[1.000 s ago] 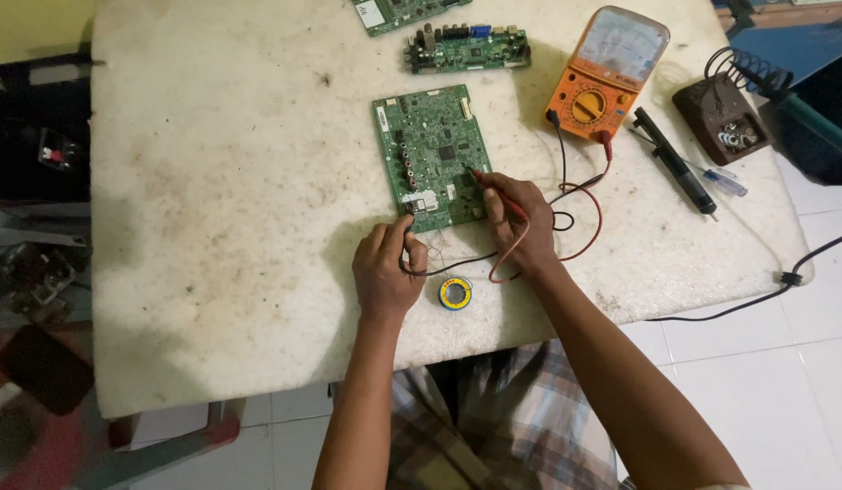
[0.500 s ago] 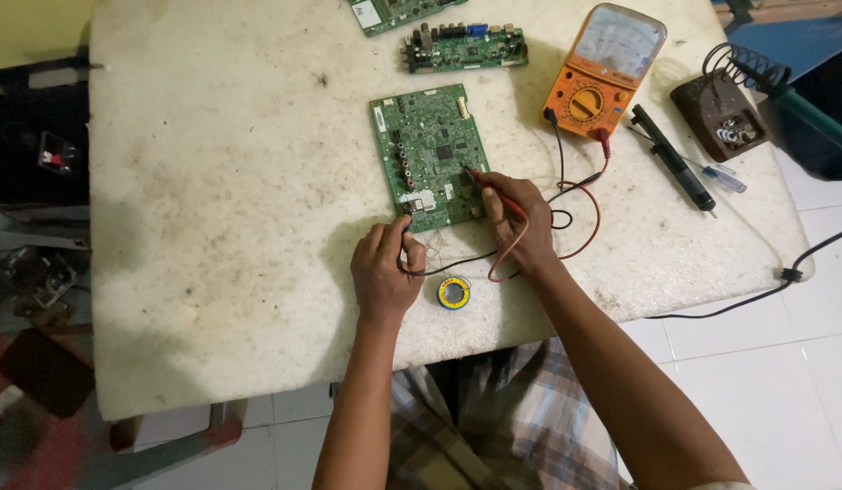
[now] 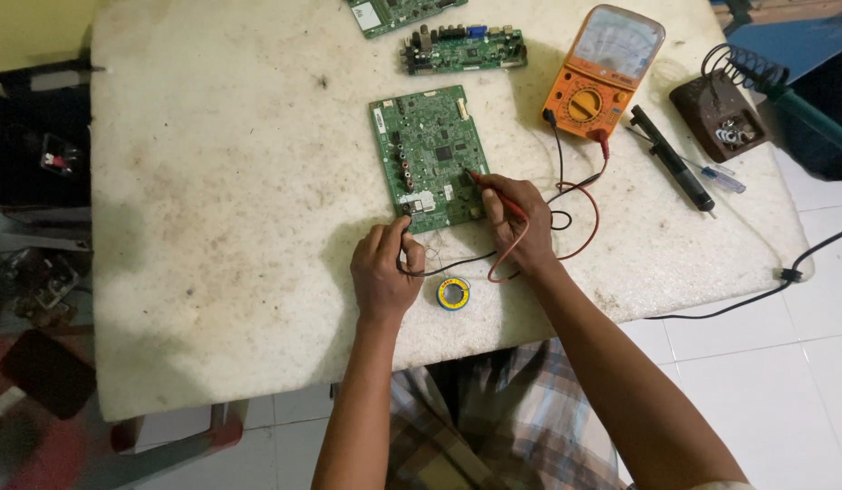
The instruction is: Testing electronic components on a circuit board using a multimeter and inspecting the board.
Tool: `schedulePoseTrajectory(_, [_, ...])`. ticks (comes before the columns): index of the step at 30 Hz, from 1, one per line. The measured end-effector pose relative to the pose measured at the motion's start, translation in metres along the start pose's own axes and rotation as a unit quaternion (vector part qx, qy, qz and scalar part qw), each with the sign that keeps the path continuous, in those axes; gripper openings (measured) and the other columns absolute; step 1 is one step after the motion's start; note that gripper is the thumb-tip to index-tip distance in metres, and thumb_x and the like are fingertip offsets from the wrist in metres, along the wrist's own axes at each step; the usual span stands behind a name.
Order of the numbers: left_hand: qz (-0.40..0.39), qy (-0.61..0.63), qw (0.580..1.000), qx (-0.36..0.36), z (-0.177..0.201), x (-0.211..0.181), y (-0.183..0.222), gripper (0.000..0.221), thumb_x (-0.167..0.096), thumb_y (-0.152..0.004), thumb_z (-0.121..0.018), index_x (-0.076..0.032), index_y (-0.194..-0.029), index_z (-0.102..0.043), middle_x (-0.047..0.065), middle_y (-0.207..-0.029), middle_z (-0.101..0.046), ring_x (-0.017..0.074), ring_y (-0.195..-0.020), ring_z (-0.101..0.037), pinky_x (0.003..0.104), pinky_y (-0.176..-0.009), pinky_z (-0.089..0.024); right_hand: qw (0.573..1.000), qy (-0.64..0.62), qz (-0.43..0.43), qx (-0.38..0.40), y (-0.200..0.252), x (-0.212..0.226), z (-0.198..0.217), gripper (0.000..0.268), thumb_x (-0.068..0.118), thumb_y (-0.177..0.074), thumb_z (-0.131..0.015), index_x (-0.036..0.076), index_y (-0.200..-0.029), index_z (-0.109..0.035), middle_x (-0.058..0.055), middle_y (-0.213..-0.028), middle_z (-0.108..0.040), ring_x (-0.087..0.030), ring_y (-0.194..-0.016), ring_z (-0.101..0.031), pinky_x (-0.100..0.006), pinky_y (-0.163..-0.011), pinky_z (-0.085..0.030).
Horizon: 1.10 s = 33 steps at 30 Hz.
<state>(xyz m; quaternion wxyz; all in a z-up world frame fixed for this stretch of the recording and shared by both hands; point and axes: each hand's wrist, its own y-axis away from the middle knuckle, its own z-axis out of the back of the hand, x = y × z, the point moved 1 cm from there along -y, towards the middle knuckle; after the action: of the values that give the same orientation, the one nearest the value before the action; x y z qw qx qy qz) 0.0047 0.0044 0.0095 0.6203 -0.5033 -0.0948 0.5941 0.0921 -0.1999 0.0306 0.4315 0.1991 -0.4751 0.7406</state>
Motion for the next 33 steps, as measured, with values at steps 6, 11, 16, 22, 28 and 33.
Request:
schedulePoseTrajectory(6, [0.006, 0.009, 1.000, 0.004, 0.002, -0.003, -0.001, 0.024, -0.010, -0.090, -0.058, -0.010, -0.108, -0.074, 0.005, -0.077, -0.058, 0.0301, -0.063, -0.065, 0.041, -0.059, -0.054, 1.000, -0.004, 0.011, -0.002, 0.000, -0.005, -0.001, 0.023, 0.027, -0.103, -0.064, 0.013, -0.119, -0.075, -0.016, -0.095, -0.074, -0.041, -0.093, -0.069, -0.049, -0.087, -0.054])
schedulePoseTrajectory(11, [0.008, 0.007, 1.000, 0.005, -0.001, 0.000, 0.002, 0.024, -0.010, -0.091, -0.058, -0.010, -0.108, -0.074, 0.005, -0.078, -0.058, 0.0304, -0.064, -0.066, 0.041, -0.059, -0.054, 0.999, 0.021, 0.049, 0.002, -0.001, 0.003, -0.002, 0.024, 0.025, -0.104, -0.062, 0.009, -0.119, -0.074, -0.017, -0.093, -0.074, -0.042, -0.090, -0.068, -0.051, -0.084, -0.054])
schedulePoseTrajectory(16, [0.008, 0.003, 1.000, 0.006, 0.000, 0.000, 0.001, 0.024, -0.010, -0.090, -0.059, -0.011, -0.109, -0.075, 0.004, -0.079, -0.059, 0.0297, -0.065, -0.066, 0.041, -0.060, -0.054, 0.990, 0.058, 0.119, 0.040, 0.006, -0.030, -0.014, 0.043, 0.041, -0.092, -0.071, 0.013, -0.124, -0.072, -0.007, -0.084, -0.072, -0.033, -0.087, -0.069, -0.044, -0.086, -0.052])
schedulePoseTrajectory(22, [0.000, -0.006, 1.000, -0.007, -0.004, 0.003, 0.003, 0.025, -0.011, -0.089, -0.060, -0.013, -0.108, -0.076, 0.002, -0.078, -0.058, 0.0271, -0.065, -0.066, 0.038, -0.060, -0.054, 0.987, 0.070, 0.140, 0.046, 0.004, -0.030, -0.017, 0.038, 0.033, -0.093, -0.064, 0.013, -0.125, -0.070, -0.011, -0.095, -0.072, -0.039, -0.088, -0.070, -0.047, -0.079, -0.053])
schedulePoseTrajectory(28, [0.003, 0.005, 1.000, -0.002, 0.000, 0.000, 0.000, 0.025, -0.010, -0.089, -0.060, -0.011, -0.108, -0.075, 0.005, -0.078, -0.060, 0.0306, -0.065, -0.066, 0.041, -0.059, -0.054, 0.982, 0.133, 0.131, 0.026, 0.003, -0.014, -0.015, 0.027, 0.023, -0.094, -0.066, 0.018, -0.120, -0.072, -0.006, -0.091, -0.071, -0.033, -0.089, -0.071, -0.042, -0.079, -0.053])
schedulePoseTrajectory(33, [0.001, 0.007, 1.000, -0.001, 0.004, -0.004, -0.003, 0.025, -0.010, -0.091, -0.058, -0.009, -0.109, -0.075, 0.005, -0.077, -0.058, 0.0299, -0.062, -0.065, 0.041, -0.058, -0.054, 0.979, 0.129, 0.160, 0.013, 0.001, -0.013, -0.013, 0.028, 0.026, -0.097, -0.062, 0.015, -0.121, -0.073, -0.007, -0.090, -0.072, -0.032, -0.086, -0.071, -0.040, -0.078, -0.053])
